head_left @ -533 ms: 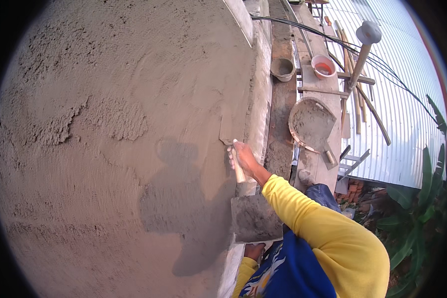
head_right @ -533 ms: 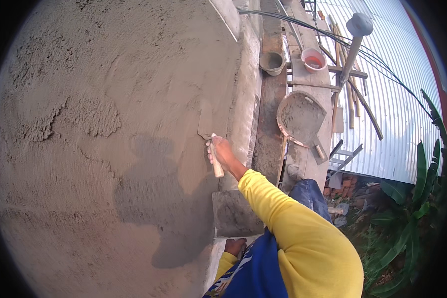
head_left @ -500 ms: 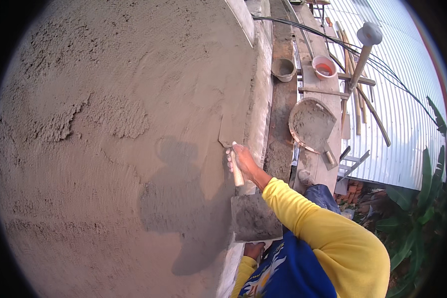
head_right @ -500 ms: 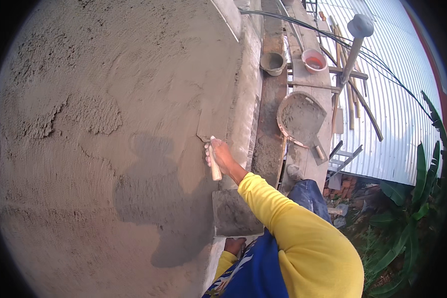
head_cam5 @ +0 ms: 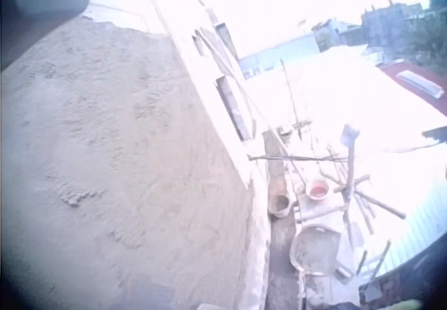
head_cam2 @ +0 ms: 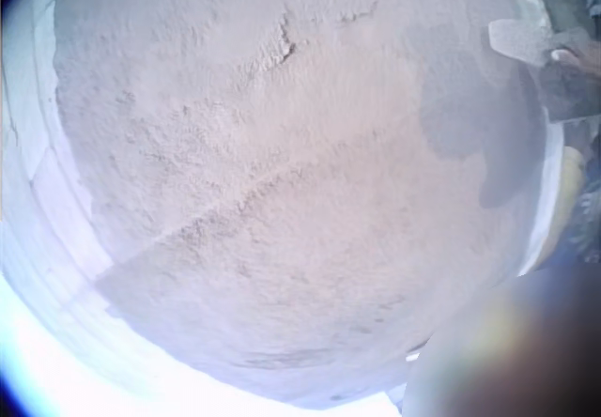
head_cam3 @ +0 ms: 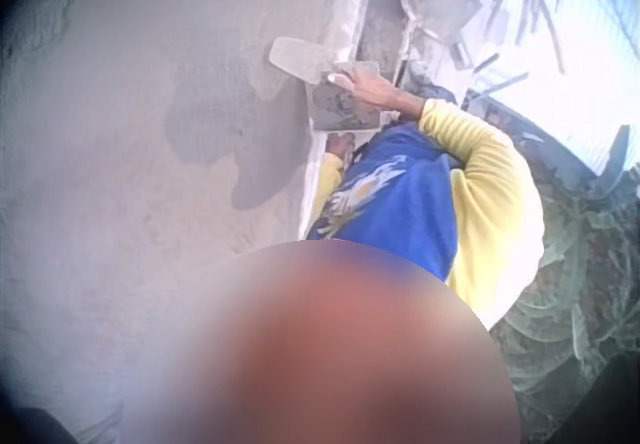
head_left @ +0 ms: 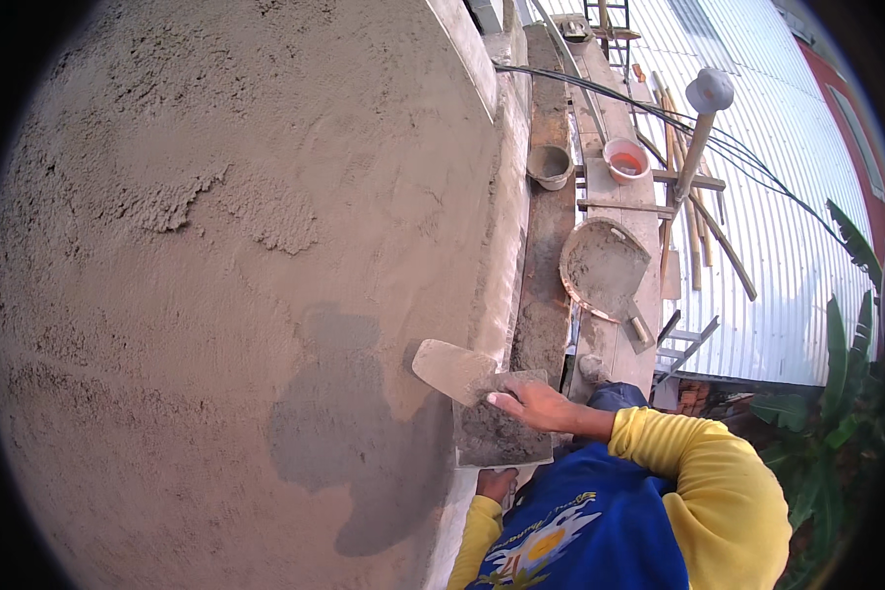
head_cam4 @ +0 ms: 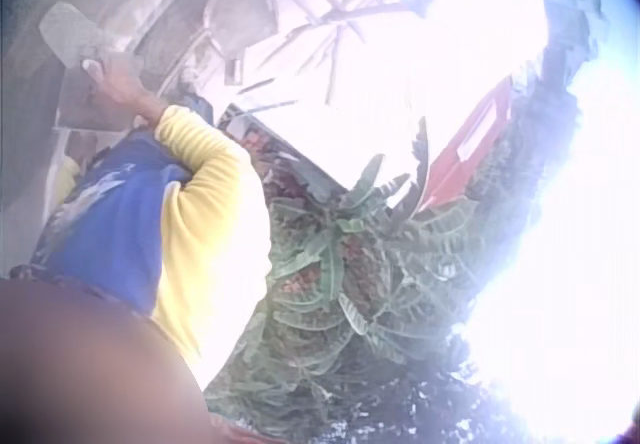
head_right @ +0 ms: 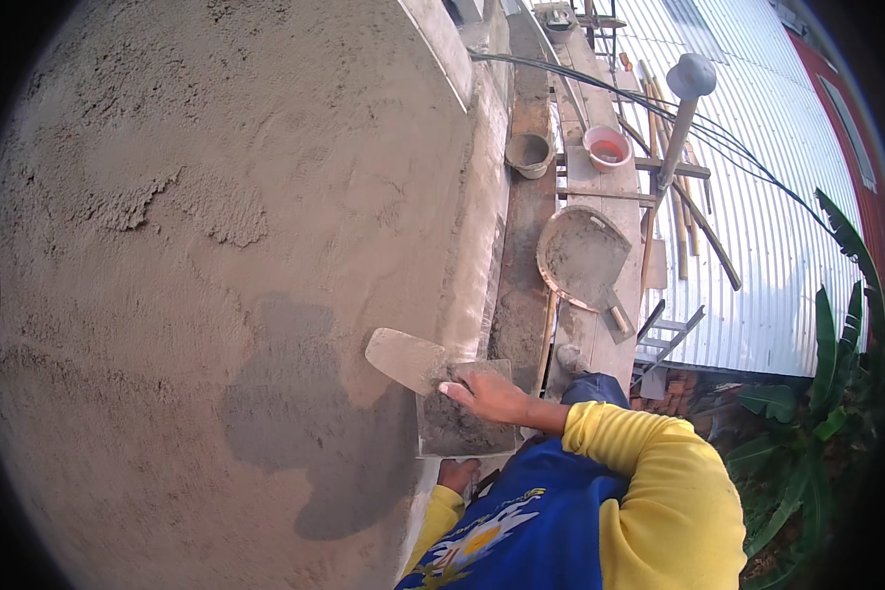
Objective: The person scoops wet cement from a basin using a trowel and applies it to a vertical wall, smoothing the surface with a flat trowel. The person repeatedly transfers cement and spreads it across the wall area.
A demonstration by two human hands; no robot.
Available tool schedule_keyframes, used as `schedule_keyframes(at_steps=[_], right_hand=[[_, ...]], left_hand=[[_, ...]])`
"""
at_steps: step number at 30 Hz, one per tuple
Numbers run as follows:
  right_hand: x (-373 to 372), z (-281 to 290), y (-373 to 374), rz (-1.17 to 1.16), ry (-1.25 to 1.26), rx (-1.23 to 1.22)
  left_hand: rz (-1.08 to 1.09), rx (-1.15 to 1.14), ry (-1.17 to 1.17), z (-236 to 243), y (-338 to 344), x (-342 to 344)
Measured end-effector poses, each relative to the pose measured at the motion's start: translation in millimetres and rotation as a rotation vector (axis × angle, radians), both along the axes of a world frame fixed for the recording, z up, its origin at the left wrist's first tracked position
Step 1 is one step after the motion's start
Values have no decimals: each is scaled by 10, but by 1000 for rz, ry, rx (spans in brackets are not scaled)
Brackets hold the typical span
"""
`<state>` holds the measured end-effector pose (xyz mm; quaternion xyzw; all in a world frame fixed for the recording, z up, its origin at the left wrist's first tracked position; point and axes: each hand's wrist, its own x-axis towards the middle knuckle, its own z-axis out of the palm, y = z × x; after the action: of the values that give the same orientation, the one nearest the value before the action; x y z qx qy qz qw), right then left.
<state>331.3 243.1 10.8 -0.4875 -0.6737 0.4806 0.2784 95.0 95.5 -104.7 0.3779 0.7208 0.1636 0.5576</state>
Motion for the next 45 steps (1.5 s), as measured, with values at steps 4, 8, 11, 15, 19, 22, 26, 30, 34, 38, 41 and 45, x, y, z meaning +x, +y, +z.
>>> schedule_keyframes(at_steps=[4, 8, 11, 15, 19, 22, 26, 30, 34, 38, 41, 45], right_hand=[[916, -344, -161, 33, -408, -167], [1510, -154, -383, 26, -452, -189], [1634, -24, -416, 22, -492, -206], [1540, -93, -401, 84, -379, -184], [1136, -107, -265, 173, -185, -278], [1025, 159, -152, 139, -168, -176], [1034, 271, 101, 90, -25, -483], [764, 352, 396, -106, 435, -468], [404, 570, 892, -537, 448, 225], [157, 1283, 1394, -908, 673, 499], [-163, 1353, 1695, -1167, 695, 574], [-645, 1202, 2086, -1216, 403, 379]], left_hand=[[58, -12, -85, -79, 135, -13], [-70, 92, -188, 74, 500, 128], [-108, 238, -60, 184, 631, 245], [-176, 114, 27, 257, 835, 288], [-212, 408, 29, 145, 922, 427], [-171, 448, 51, 137, 921, 331], [-100, 69, -27, 605, 1105, 465], [99, -44, -158, 508, 994, 429], [103, -118, -196, 423, 799, 334], [36, -121, -126, 466, 544, 282], [-26, -107, 76, 307, 296, 161], [-147, 27, 362, 458, 177, 223]])
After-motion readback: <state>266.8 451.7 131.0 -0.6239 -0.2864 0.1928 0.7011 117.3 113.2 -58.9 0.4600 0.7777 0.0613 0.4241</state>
